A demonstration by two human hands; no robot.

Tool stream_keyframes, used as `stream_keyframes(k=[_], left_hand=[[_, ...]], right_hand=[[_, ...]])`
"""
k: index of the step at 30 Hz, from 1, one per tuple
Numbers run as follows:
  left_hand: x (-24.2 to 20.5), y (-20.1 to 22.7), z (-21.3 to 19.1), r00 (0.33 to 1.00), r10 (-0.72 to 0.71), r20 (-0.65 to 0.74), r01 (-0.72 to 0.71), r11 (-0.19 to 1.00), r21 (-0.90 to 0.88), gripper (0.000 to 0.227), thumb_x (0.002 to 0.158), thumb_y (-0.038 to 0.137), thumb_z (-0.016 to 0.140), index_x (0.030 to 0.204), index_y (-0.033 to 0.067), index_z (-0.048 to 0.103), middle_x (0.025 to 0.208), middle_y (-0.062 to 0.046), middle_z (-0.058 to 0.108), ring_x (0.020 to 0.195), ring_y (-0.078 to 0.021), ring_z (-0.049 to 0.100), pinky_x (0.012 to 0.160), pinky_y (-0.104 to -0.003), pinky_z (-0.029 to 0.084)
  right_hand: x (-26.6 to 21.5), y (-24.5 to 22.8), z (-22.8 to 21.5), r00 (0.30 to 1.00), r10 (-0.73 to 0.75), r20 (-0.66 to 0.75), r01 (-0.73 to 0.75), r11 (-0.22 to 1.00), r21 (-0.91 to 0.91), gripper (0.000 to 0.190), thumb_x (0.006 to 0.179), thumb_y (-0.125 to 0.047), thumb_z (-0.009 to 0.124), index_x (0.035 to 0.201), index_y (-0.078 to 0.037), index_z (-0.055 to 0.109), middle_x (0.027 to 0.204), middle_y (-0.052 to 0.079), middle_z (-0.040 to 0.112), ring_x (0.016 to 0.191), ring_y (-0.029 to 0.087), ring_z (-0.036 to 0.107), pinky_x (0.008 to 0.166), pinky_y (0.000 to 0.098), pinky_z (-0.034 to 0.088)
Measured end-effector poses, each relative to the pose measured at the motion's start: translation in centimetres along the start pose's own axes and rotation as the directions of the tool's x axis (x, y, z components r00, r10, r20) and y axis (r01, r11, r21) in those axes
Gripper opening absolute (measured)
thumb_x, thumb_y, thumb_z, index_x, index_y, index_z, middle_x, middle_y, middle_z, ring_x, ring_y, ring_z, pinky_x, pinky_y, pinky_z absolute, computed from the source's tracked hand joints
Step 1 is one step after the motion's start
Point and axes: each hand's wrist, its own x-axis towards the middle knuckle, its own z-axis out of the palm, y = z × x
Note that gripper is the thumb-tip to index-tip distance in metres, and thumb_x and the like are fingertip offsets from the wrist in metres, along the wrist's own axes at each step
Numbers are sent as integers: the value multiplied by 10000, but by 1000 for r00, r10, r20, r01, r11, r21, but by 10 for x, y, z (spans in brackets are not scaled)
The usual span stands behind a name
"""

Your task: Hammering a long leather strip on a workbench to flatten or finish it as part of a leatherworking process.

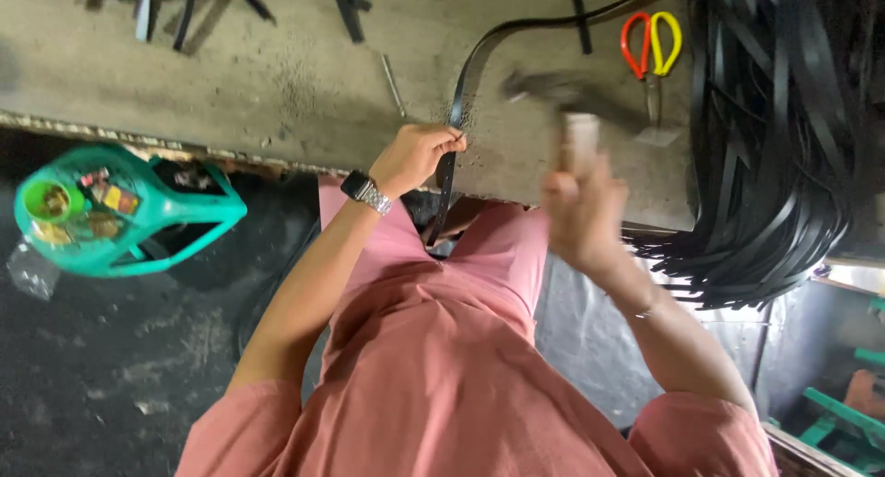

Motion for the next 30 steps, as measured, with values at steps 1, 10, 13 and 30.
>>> stream_keyframes(k=[1,10,13,30], left_hand=[[-1,2,-2,1000,20,9,-20,1000,5,193,1015,21,659,831,13,717,788,-112,748,729,-225,731,714,-286,593],[0,-25,6,994,108,-9,-107,993,50,177,974,46,715,803,2,706,800,-109,771,773,-281,759,686,-320,602],[-5,-33,13,993,113,-13,-112,992,50,164,974,53,715,819,1,702,838,-121,777,810,-291,761,708,-333,605],[0,-43,13,989,149,11,-149,976,161,194,995,121,716,808,72,694,821,-78,764,818,-289,751,736,-348,593]], right_hand=[[-4,-1,19,1000,17,-15,-17,1000,2,249,1005,-319,568,967,-73,576,736,88,670,684,372,712,675,443,524],[-8,21,42,986,-81,-145,153,774,615,419,1024,-588,498,957,-177,550,631,76,616,651,370,710,595,397,547],[-13,9,43,963,-27,-267,198,743,640,437,1022,-519,371,998,-98,487,792,132,548,799,450,646,722,480,478],[-20,-9,44,922,-141,361,-83,838,539,526,1019,-625,455,984,-103,512,781,254,685,833,514,704,729,609,514]])
